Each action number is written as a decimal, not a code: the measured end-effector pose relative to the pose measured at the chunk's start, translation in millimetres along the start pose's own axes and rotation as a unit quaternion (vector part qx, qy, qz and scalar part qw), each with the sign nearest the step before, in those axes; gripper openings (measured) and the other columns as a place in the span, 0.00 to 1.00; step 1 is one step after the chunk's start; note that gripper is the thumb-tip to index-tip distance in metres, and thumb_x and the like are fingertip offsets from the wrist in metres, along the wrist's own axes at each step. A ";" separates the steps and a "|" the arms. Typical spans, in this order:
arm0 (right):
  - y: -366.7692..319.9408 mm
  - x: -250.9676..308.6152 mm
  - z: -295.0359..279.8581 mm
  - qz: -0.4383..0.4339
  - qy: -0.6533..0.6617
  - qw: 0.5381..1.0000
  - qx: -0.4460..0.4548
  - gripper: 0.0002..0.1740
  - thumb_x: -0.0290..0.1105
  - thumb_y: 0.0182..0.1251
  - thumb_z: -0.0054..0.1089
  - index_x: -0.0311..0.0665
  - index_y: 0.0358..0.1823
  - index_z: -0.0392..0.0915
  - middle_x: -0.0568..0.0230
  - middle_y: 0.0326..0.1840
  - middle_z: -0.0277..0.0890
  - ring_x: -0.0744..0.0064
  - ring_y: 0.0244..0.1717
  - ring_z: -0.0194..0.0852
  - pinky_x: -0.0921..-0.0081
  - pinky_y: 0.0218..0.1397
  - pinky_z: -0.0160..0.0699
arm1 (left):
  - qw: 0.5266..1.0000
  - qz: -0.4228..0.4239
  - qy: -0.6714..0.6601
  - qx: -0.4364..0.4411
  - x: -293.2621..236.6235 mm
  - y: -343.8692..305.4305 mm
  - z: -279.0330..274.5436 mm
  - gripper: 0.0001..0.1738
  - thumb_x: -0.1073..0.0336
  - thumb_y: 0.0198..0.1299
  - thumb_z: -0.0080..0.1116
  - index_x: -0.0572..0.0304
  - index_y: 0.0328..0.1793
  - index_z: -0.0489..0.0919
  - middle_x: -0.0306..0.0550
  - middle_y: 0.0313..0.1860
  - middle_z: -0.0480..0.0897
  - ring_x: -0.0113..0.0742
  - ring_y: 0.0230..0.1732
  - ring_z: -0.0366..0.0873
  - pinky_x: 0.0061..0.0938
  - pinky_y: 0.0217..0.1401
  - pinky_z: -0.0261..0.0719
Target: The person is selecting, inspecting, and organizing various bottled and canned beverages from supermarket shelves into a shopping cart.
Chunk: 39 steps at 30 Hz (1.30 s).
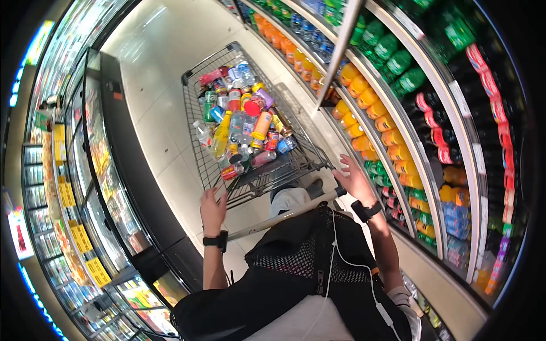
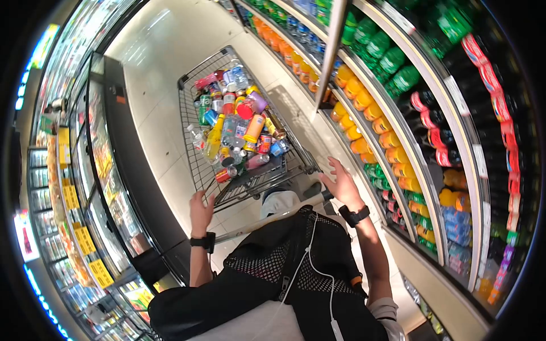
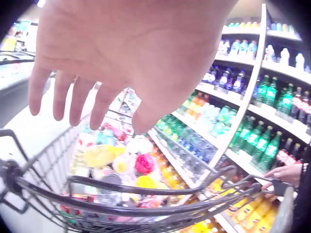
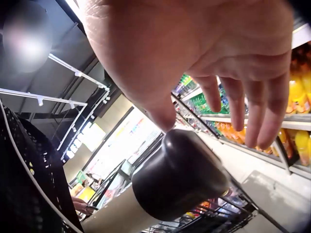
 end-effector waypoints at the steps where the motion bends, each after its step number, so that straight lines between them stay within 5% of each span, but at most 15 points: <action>1: 9.6 0.6 24.3 0.010 -0.018 1.000 0.006 0.37 0.41 0.62 0.64 0.40 0.70 0.59 0.47 0.61 0.72 0.52 0.52 0.79 0.60 0.50 0.80 | 0.995 -0.077 0.067 -0.012 51.5 -9.6 -12.1 0.25 0.55 0.59 0.61 0.63 0.58 0.73 0.60 0.52 0.77 0.60 0.54 0.74 0.46 0.56 0.74; 3: 22.9 15.9 60.8 0.028 -0.042 0.998 0.026 0.38 0.39 0.62 0.64 0.39 0.71 0.56 0.43 0.59 0.73 0.52 0.49 0.80 0.61 0.50 0.79 | 0.978 -0.161 0.129 -0.031 107.7 -28.9 -34.2 0.31 0.53 0.58 0.61 0.62 0.63 0.70 0.62 0.54 0.76 0.62 0.53 0.74 0.48 0.55 0.74; 5: 39.2 37.9 94.2 0.044 -0.053 0.996 0.061 0.38 0.39 0.63 0.62 0.38 0.71 0.55 0.42 0.54 0.76 0.50 0.47 0.81 0.60 0.50 0.78 | 0.937 -0.318 0.121 0.079 160.0 -50.4 -37.0 0.42 0.51 0.56 0.61 0.65 0.72 0.60 0.64 0.57 0.73 0.64 0.53 0.74 0.50 0.54 0.76; 8: 48.3 64.5 138.8 0.035 -0.100 0.990 0.087 0.30 0.38 0.69 0.52 0.35 0.69 0.59 0.38 0.50 0.77 0.45 0.47 0.79 0.60 0.50 0.77 | 0.934 -0.334 0.127 0.002 203.8 -56.3 -61.0 0.46 0.54 0.56 0.61 0.68 0.74 0.52 0.65 0.56 0.73 0.63 0.52 0.74 0.49 0.53 0.77; 11: 40.2 98.6 184.4 0.072 -0.036 0.989 0.123 0.24 0.36 0.73 0.45 0.29 0.65 0.62 0.38 0.44 0.78 0.55 0.29 0.82 0.62 0.37 0.80 | 0.952 -0.302 0.043 -0.025 260.6 -62.7 -77.7 0.43 0.61 0.55 0.62 0.74 0.73 0.55 0.70 0.55 0.74 0.63 0.54 0.74 0.47 0.55 0.75; 12: 62.8 124.5 194.6 0.087 0.001 0.992 0.093 0.20 0.35 0.74 0.44 0.29 0.59 0.66 0.42 0.36 0.77 0.61 0.21 0.79 0.64 0.28 0.78 | 0.964 -0.260 -0.036 -0.043 287.3 -11.6 -101.2 0.43 0.62 0.55 0.63 0.74 0.73 0.56 0.71 0.55 0.74 0.64 0.55 0.73 0.46 0.56 0.74; 15: 189.4 251.7 253.5 0.060 -0.032 0.993 0.099 0.15 0.35 0.76 0.43 0.30 0.52 0.68 0.51 0.36 0.75 0.63 0.24 0.81 0.71 0.29 0.80 | 0.950 -0.283 -0.134 0.013 362.5 140.2 -233.5 0.38 0.65 0.55 0.61 0.72 0.70 0.61 0.73 0.56 0.75 0.64 0.58 0.74 0.45 0.60 0.72; 16: 231.1 286.8 277.5 0.003 -0.053 0.995 0.089 0.14 0.35 0.76 0.43 0.30 0.50 0.68 0.51 0.35 0.75 0.63 0.24 0.80 0.70 0.30 0.80 | 0.971 -0.230 -0.057 0.025 376.9 186.1 -286.3 0.32 0.65 0.55 0.60 0.69 0.66 0.66 0.69 0.50 0.79 0.60 0.49 0.80 0.45 0.50 0.79; 17: 254.4 347.7 282.3 -0.011 -0.069 0.996 0.059 0.14 0.35 0.76 0.43 0.30 0.49 0.69 0.51 0.35 0.74 0.63 0.24 0.79 0.69 0.30 0.80 | 0.925 -0.354 -0.127 0.057 401.1 206.7 -318.3 0.23 0.67 0.59 0.56 0.65 0.61 0.69 0.64 0.42 0.80 0.50 0.35 0.83 0.39 0.31 0.82; 18: 266.0 399.5 282.4 -0.027 -0.086 0.995 0.040 0.14 0.35 0.75 0.43 0.29 0.49 0.70 0.51 0.35 0.74 0.62 0.23 0.79 0.68 0.31 0.80 | 0.904 -0.350 -0.244 -0.039 435.0 208.4 -325.3 0.16 0.71 0.63 0.51 0.65 0.57 0.69 0.58 0.32 0.80 0.40 0.23 0.81 0.31 0.18 0.77; 19: 278.7 413.6 276.8 -0.024 -0.091 0.995 0.018 0.14 0.35 0.75 0.43 0.29 0.49 0.70 0.51 0.35 0.74 0.62 0.23 0.79 0.68 0.31 0.80 | 0.909 -0.350 -0.224 -0.013 417.1 228.3 -340.4 0.12 0.73 0.66 0.46 0.64 0.54 0.70 0.54 0.27 0.80 0.35 0.20 0.79 0.29 0.16 0.75; 24: 333.6 420.4 379.3 0.073 -0.009 0.996 0.047 0.17 0.38 0.76 0.44 0.31 0.52 0.70 0.55 0.34 0.75 0.66 0.24 0.80 0.71 0.29 0.79 | 0.924 -0.304 -0.212 -0.090 474.0 291.9 -393.4 0.11 0.72 0.66 0.48 0.66 0.52 0.72 0.54 0.23 0.79 0.39 0.20 0.77 0.32 0.17 0.70; 27: 350.4 458.8 435.2 0.026 0.002 1.000 0.013 0.15 0.36 0.74 0.45 0.31 0.50 0.71 0.52 0.34 0.77 0.64 0.22 0.80 0.70 0.25 0.76 | 0.941 -0.289 -0.158 -0.075 549.7 305.4 -404.7 0.12 0.69 0.63 0.50 0.64 0.52 0.74 0.57 0.24 0.81 0.49 0.25 0.81 0.40 0.29 0.76; 36: 420.2 508.3 410.6 0.027 -0.004 0.999 -0.040 0.22 0.43 0.69 0.57 0.27 0.49 0.76 0.49 0.34 0.81 0.66 0.21 0.83 0.73 0.25 0.78 | 0.944 -0.273 -0.164 -0.081 541.3 349.1 -433.6 0.09 0.68 0.63 0.52 0.61 0.48 0.74 0.55 0.24 0.82 0.49 0.26 0.83 0.39 0.30 0.78; 39: 476.8 526.0 375.6 0.046 -0.013 0.998 -0.051 0.23 0.43 0.68 0.58 0.26 0.49 0.76 0.48 0.35 0.81 0.66 0.20 0.82 0.72 0.24 0.78 | 0.954 -0.268 -0.137 -0.011 516.5 403.8 -439.5 0.16 0.62 0.60 0.56 0.60 0.52 0.74 0.58 0.32 0.83 0.53 0.37 0.82 0.43 0.40 0.78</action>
Point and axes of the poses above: each hand's wrist, its own y-axis towards the middle knuckle, its own z-axis out of the palm, x = y × z, the point moved 10 cm from there along y, towards the middle knuckle
